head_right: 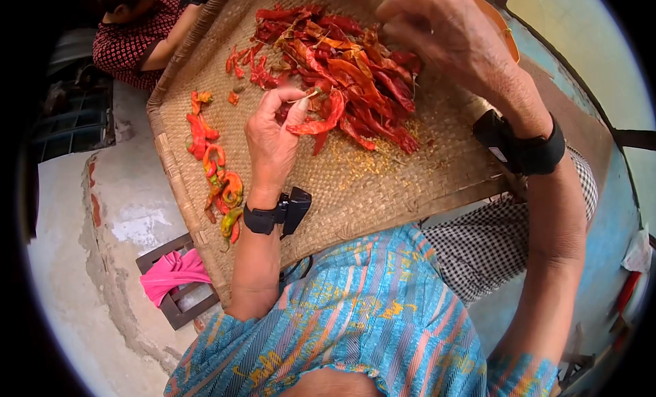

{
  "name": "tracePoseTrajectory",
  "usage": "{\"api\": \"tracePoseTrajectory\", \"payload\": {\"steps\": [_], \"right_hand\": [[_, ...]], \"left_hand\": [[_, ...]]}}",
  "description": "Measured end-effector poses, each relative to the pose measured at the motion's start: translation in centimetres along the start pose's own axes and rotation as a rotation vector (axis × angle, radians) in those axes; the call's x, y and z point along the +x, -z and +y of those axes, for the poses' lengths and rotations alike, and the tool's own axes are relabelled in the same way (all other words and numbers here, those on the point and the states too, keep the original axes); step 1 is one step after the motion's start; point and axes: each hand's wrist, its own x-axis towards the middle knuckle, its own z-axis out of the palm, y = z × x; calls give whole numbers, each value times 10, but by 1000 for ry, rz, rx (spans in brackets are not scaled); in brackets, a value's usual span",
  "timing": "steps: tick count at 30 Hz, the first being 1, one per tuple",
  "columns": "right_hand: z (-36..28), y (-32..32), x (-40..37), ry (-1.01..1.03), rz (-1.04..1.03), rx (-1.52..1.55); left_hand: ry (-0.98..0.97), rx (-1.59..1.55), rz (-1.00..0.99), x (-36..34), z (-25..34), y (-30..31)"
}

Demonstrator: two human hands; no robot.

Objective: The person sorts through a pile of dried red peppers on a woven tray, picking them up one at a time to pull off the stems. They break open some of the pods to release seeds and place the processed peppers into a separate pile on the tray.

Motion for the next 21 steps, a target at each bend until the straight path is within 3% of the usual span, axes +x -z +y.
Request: {"api": "tracePoseTrajectory", "payload": {"steps": [3,4,8,10,12,15,18,20,21], "right_hand": [[-27,-15,0,-52,-135,134],[-32,-20,-1,-50,-187,165],[-33,-39,-9,61,-153,207],[-29,-41,-10,99,-266,209],[-27,-40,-10,89,-277,208],[-26,-36,-9,52,-328,196],[-23,-33,-2,126,-95,218],[-25,-19,-2,-118,-165,303],[-24,-16,-1,-85,-124,278]], "left_hand": [[14,-56,18,-2,17,1],[-64,-72,22,-2,21,0],[-189,-185,1,-6,39,-8],[-210,-203,-17,-8,39,-11],[-94,-287,-140,-11,34,-14],[13,-522,-78,-11,40,-18],[79,-587,-17,-8,31,-12],[111,-549,-7,-9,19,-7],[129,-484,-42,-10,15,-5]]}}
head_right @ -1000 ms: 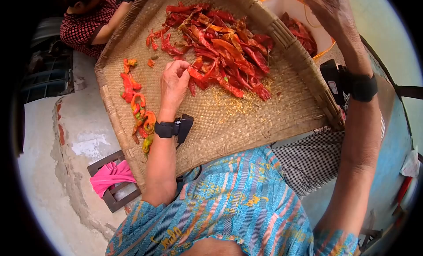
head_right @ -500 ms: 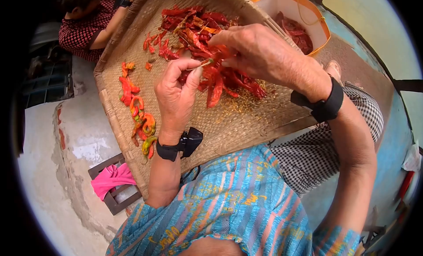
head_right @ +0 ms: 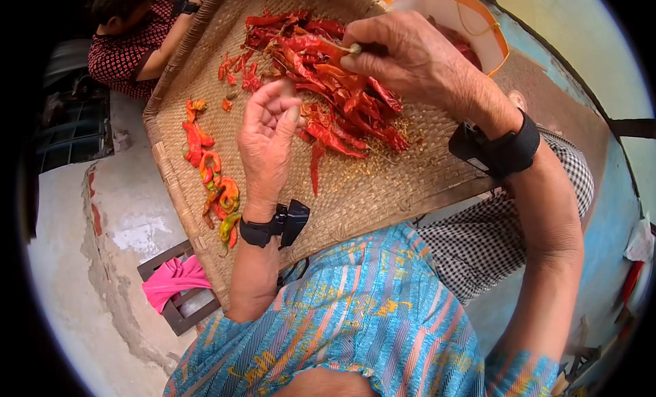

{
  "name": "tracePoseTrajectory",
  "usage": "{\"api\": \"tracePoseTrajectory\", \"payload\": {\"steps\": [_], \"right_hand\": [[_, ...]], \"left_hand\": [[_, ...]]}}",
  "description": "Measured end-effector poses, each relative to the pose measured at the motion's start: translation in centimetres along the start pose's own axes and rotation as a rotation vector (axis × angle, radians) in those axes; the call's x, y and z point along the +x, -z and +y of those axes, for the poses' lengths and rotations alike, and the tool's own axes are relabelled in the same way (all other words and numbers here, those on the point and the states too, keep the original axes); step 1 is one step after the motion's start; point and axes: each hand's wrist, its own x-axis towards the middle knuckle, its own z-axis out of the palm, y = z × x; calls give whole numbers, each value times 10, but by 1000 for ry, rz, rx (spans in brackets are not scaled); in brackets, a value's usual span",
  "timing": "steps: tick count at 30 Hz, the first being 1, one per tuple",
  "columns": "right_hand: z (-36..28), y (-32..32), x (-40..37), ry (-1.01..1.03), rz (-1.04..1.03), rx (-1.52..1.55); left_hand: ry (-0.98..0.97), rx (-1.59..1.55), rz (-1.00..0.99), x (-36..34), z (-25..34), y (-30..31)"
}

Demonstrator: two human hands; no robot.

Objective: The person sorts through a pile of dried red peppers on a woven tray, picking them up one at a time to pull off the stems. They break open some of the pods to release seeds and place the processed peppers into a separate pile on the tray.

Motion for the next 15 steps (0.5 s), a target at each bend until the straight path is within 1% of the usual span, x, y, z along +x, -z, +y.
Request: {"api": "tracePoseTrajectory", "payload": {"steps": [2,3,5,6,7,8,9,11,12,13,15], "right_hand": [[8,3,1,7,-7,-6],[13,3,2,14,-14,-10],[16,3,2,17,-12,-46],[16,5,3,14,33,-87],[16,6,3,10,78,-126],[23,7,4,100,179,-194],[19,10,5,-46,215,-94],[53,27,2,76,291,-254],[9,37,7,-77,284,-275],[18,34,7,-66,478,-450],[25,51,7,-131,489,-448]], "left_hand": [[13,159,-57,-3,-9,4],[11,157,-54,-6,-11,4],[-10,383,-131,-11,-11,5],[34,436,-139,-12,-11,7],[35,435,-137,-13,-12,8],[43,432,-113,-14,-13,10],[52,429,-89,-15,-14,12],[51,433,-87,-16,-14,16],[47,437,-92,-16,-14,18],[49,437,-91,-17,-15,19],[38,463,-126,-19,-19,21]]}}
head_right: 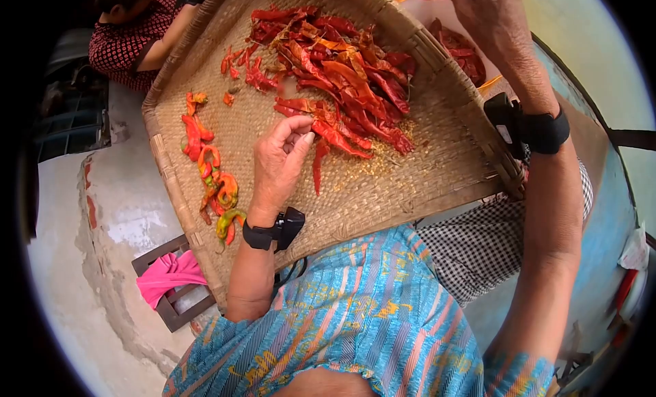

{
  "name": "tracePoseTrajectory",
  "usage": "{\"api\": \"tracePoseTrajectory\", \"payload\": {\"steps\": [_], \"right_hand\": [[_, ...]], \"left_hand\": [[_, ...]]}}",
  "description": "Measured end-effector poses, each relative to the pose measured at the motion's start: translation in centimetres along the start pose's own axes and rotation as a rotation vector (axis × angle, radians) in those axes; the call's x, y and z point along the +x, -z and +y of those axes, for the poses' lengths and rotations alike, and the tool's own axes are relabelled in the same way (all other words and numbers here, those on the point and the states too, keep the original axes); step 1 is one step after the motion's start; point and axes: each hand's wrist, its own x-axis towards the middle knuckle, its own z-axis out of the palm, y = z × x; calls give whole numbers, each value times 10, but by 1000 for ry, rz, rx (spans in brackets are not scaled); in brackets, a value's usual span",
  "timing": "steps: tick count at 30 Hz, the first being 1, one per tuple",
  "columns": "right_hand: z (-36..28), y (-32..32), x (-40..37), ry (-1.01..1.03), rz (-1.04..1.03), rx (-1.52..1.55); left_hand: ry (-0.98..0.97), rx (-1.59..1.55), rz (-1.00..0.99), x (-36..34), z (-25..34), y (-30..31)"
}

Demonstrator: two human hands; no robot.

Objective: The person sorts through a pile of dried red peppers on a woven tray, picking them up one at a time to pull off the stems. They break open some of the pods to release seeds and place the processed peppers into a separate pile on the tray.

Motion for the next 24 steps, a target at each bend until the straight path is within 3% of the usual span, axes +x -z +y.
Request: {"api": "tracePoseTrajectory", "payload": {"steps": [2,7,9,13,14,16,21,24], "right_hand": [[22,0,0,2,8,-86],[5,0,-11,60,65,-292],[-3,10,-14,101,-174,-274],[-6,-6,-13,40,-321,-90],[-6,-8,-15,40,-321,-90],[-7,-12,-18,234,-372,-136],[-11,-21,-27,294,-381,-120],[-19,-25,-30,205,-397,-125]], "left_hand": [[-16,25,-22,-3,-2,-3],[-30,191,-71,-6,4,-10],[-114,241,-90,-7,-2,-12],[-111,188,-130,-11,-7,-14],[-136,185,-107,-13,-11,-15],[-161,182,-85,-14,-13,-15],[-152,171,-79,-17,-17,-10],[-142,187,-73,-18,-21,-9]]}}
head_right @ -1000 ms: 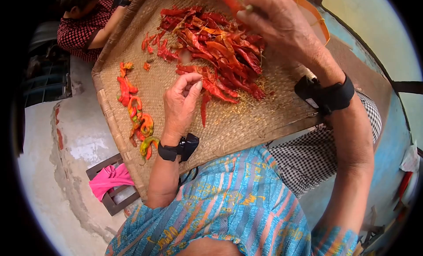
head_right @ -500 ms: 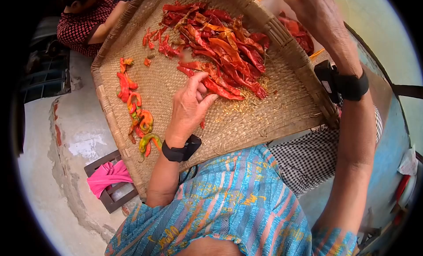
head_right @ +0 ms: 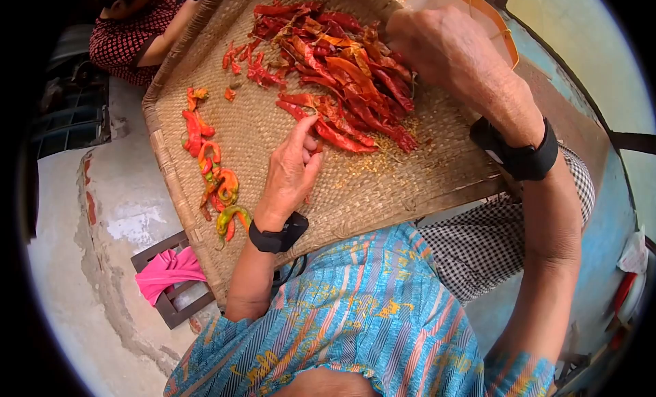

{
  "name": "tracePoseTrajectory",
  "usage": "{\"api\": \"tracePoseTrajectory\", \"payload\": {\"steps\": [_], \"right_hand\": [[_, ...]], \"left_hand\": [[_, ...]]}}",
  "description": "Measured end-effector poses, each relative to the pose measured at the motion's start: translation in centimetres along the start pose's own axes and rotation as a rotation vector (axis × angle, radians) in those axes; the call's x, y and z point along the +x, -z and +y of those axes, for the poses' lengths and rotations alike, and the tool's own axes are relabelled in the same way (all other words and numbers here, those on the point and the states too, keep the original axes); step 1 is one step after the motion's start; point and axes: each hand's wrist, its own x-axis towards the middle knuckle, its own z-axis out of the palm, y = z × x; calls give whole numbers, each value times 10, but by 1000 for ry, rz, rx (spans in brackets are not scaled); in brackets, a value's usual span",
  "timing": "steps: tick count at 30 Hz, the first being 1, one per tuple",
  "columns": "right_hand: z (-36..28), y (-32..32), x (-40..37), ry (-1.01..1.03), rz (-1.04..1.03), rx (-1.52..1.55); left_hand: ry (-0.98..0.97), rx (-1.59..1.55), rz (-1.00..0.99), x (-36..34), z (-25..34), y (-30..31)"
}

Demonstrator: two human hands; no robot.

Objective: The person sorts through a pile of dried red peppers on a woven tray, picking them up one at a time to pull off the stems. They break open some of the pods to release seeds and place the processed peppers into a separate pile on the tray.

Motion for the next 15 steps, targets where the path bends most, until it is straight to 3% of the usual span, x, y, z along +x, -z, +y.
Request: {"api": "tracePoseTrajectory", "payload": {"steps": [4,6,7,8,9,10,12,14,15], "right_hand": [[-11,-2,1,19,-36,126],[-20,-2,-1,19,-68,199],[-26,-3,-3,10,-137,334],[-31,-4,-3,4,-207,470],[-33,1,1,-18,-298,409],[-39,-8,-3,187,-200,475],[-51,-13,-4,183,-226,521],[-55,-19,-5,164,-184,582],[-49,-21,-5,267,-138,588]], "left_hand": [[94,-1,-7,1,3,5],[324,-343,1,8,16,15],[325,-342,1,10,19,19],[343,-596,10,13,22,22],[357,-850,19,16,25,25],[358,-850,21,23,34,26],[322,-1377,42,39,53,20],[303,-1397,24,47,54,11],[309,-1439,24,51,56,8]]}}
